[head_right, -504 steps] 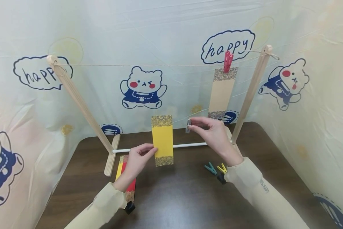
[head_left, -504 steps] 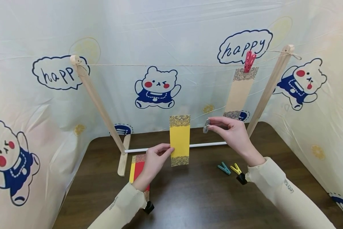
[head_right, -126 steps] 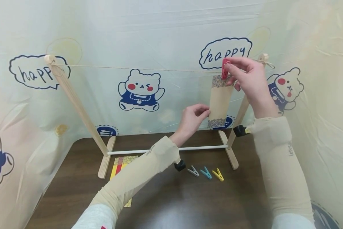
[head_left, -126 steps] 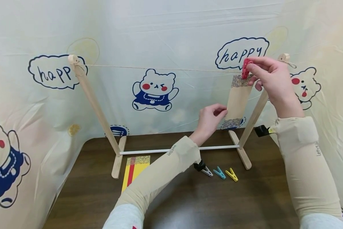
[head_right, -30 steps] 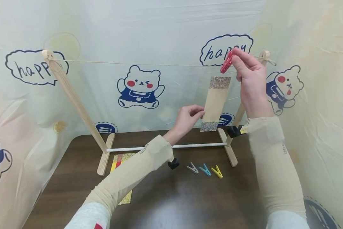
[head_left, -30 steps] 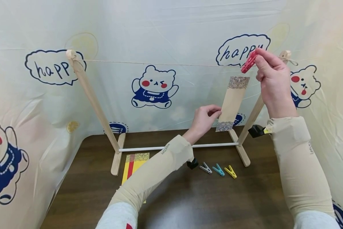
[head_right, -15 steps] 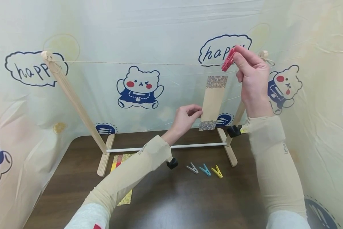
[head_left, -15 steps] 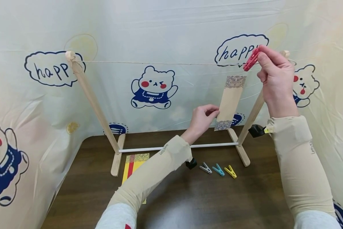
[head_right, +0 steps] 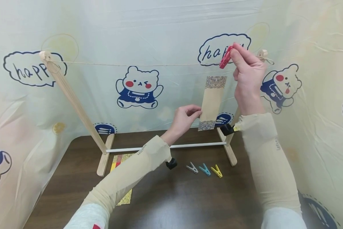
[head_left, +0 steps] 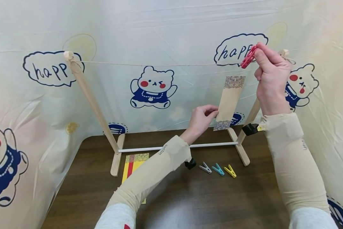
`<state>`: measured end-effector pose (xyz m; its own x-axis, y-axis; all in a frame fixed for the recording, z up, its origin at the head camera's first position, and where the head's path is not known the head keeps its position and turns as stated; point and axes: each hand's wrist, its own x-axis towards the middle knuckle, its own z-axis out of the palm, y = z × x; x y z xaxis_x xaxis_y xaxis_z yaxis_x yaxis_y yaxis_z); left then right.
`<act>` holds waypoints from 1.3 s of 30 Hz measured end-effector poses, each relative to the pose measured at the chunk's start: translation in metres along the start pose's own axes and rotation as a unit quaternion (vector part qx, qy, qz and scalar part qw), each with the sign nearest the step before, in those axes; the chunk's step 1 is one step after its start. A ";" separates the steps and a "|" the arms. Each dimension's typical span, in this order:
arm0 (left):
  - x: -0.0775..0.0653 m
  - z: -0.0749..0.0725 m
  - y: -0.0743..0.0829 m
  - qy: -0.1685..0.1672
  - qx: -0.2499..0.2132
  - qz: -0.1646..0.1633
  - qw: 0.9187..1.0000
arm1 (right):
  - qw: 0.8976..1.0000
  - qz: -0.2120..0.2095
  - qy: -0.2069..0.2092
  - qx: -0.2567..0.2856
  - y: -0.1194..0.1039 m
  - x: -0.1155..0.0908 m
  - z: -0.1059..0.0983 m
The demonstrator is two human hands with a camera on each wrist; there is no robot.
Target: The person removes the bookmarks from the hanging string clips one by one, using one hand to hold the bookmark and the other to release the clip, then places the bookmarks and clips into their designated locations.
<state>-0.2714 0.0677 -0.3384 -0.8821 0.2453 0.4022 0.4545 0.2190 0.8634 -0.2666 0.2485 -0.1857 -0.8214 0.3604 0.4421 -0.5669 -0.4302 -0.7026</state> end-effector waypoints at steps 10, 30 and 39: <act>-0.002 -0.002 -0.001 -0.004 -0.002 -0.002 1.000 | 0.999 -0.012 0.043 0.002 0.007 0.004 0.010; -0.004 -0.006 -0.008 0.001 0.001 -0.002 1.000 | 0.998 -0.046 0.036 -0.008 0.007 0.000 0.022; -0.010 -0.012 -0.018 -0.005 -0.021 -0.002 1.000 | 0.999 -0.042 0.016 -0.021 0.003 -0.015 0.011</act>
<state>-0.2720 0.0502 -0.3548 -0.8828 0.2541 0.3951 0.4447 0.1808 0.8772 -0.2568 0.2328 -0.1884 -0.7687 0.4202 0.4823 -0.6294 -0.3627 -0.6872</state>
